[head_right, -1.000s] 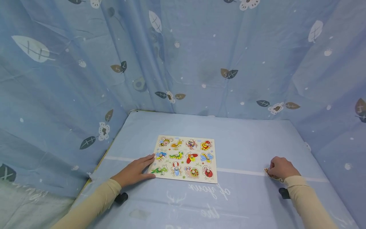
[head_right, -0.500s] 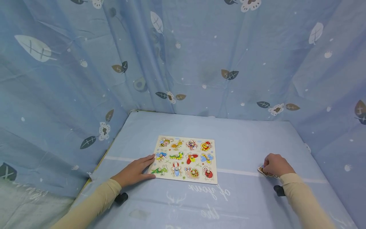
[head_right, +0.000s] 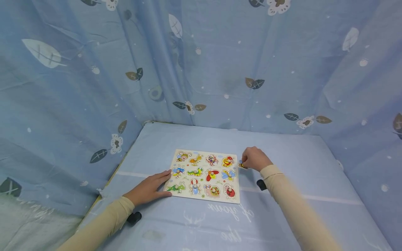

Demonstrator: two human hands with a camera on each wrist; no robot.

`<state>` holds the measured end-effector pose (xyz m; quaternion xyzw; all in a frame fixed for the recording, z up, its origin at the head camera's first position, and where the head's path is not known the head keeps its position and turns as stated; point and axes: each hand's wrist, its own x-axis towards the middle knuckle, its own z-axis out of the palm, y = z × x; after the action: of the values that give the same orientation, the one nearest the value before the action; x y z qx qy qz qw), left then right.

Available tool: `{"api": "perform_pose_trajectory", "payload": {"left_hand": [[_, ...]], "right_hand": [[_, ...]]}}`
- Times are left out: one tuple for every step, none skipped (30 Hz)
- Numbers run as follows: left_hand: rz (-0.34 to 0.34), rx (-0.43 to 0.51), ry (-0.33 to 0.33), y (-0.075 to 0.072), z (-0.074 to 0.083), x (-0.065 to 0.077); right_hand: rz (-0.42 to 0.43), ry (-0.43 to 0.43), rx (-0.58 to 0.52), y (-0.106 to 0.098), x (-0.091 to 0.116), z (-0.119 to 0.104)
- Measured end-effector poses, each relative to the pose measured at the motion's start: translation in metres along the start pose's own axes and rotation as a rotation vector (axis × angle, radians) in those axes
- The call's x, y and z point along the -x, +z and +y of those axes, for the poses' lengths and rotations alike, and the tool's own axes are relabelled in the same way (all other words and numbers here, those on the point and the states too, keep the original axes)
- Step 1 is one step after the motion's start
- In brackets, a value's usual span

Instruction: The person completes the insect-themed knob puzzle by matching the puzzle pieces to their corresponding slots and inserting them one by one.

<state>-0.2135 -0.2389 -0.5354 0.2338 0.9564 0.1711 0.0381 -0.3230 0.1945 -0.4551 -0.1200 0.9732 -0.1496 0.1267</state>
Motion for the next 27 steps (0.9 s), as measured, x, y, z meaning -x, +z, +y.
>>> {"api": "perform_pose_trajectory", "payload": {"left_hand": [[0.001, -0.006, 0.003, 0.0, 0.0, 0.0], [0.001, -0.012, 0.006, 0.001, 0.0, 0.0], [0.004, -0.014, 0.006, 0.0, -0.001, 0.0], [0.006, -0.014, 0.005, 0.0, -0.001, 0.0], [0.006, -0.01, 0.003, -0.001, -0.001, 0.0], [0.004, -0.007, 0.0, -0.001, -0.001, 0.001], [0.002, -0.003, -0.001, -0.001, -0.001, 0.001], [0.0, 0.003, -0.001, -0.002, 0.0, 0.001], [-0.003, 0.005, -0.002, -0.002, 0.0, 0.001], [-0.006, 0.008, -0.001, -0.002, 0.0, 0.001], [-0.009, 0.007, 0.0, -0.002, 0.001, 0.001], [-0.012, 0.005, -0.001, -0.002, 0.002, 0.001], [-0.012, 0.005, -0.001, -0.002, 0.002, 0.001], [-0.014, 0.001, -0.002, -0.003, 0.002, 0.001], [-0.014, -0.005, -0.001, -0.003, 0.002, 0.001], [-0.014, -0.009, 0.0, -0.003, 0.002, 0.0], [-0.016, -0.01, 0.0, -0.003, 0.002, 0.0], [-0.019, -0.01, 0.0, -0.004, 0.002, 0.0], [-0.021, -0.008, 0.002, -0.003, 0.002, 0.0], [-0.025, -0.011, 0.004, -0.003, 0.002, 0.0], [-0.028, -0.015, 0.006, -0.003, 0.002, 0.0], [-0.031, -0.018, 0.007, -0.003, 0.002, 0.0], [-0.033, -0.017, 0.008, -0.003, 0.002, 0.0], [-0.034, -0.021, 0.01, -0.002, 0.002, 0.0], [-0.035, -0.023, 0.011, -0.002, 0.001, 0.001], [-0.035, -0.024, 0.01, -0.002, 0.001, 0.001], [-0.033, -0.023, 0.008, -0.003, 0.0, 0.002]], "right_hand": [[0.007, -0.029, -0.001, 0.002, -0.008, -0.012], [0.015, -0.062, -0.003, 0.004, -0.015, -0.024], [0.023, -0.094, -0.004, 0.006, -0.023, -0.036], [0.031, -0.133, -0.007, 0.009, -0.03, -0.048], [0.039, -0.166, -0.006, 0.011, -0.037, -0.06], [0.045, -0.202, -0.006, 0.014, -0.044, -0.072], [0.05, -0.234, -0.003, 0.017, -0.05, -0.083], [0.052, -0.264, 0.001, 0.02, -0.056, -0.093], [0.053, -0.292, 0.009, 0.023, -0.061, -0.103], [0.054, -0.32, 0.018, 0.027, -0.066, -0.113], [0.056, -0.344, 0.027, 0.03, -0.071, -0.122], [0.058, -0.367, 0.035, 0.034, -0.075, -0.131], [0.062, -0.388, 0.047, 0.037, -0.08, -0.14], [0.064, -0.408, 0.058, 0.041, -0.085, -0.148], [0.066, -0.426, 0.069, 0.045, -0.089, -0.155], [0.07, -0.442, 0.079, 0.049, -0.094, -0.162], [0.069, -0.456, 0.08, 0.053, -0.097, -0.168], [0.068, -0.469, 0.083, 0.057, -0.1, -0.172], [0.069, -0.482, 0.081, 0.061, -0.103, -0.177], [0.071, -0.491, 0.076, 0.064, -0.106, -0.18], [0.074, -0.496, 0.069, 0.068, -0.108, -0.183], [0.078, -0.501, 0.061, 0.071, -0.11, -0.185], [0.08, -0.502, 0.052, 0.073, -0.112, -0.187], [0.083, -0.505, 0.046, 0.076, -0.113, -0.188], [0.088, -0.504, 0.043, 0.078, -0.115, -0.19], [0.09, -0.502, 0.046, 0.079, -0.116, -0.191], [0.093, -0.501, 0.05, 0.081, -0.117, -0.192]]}}
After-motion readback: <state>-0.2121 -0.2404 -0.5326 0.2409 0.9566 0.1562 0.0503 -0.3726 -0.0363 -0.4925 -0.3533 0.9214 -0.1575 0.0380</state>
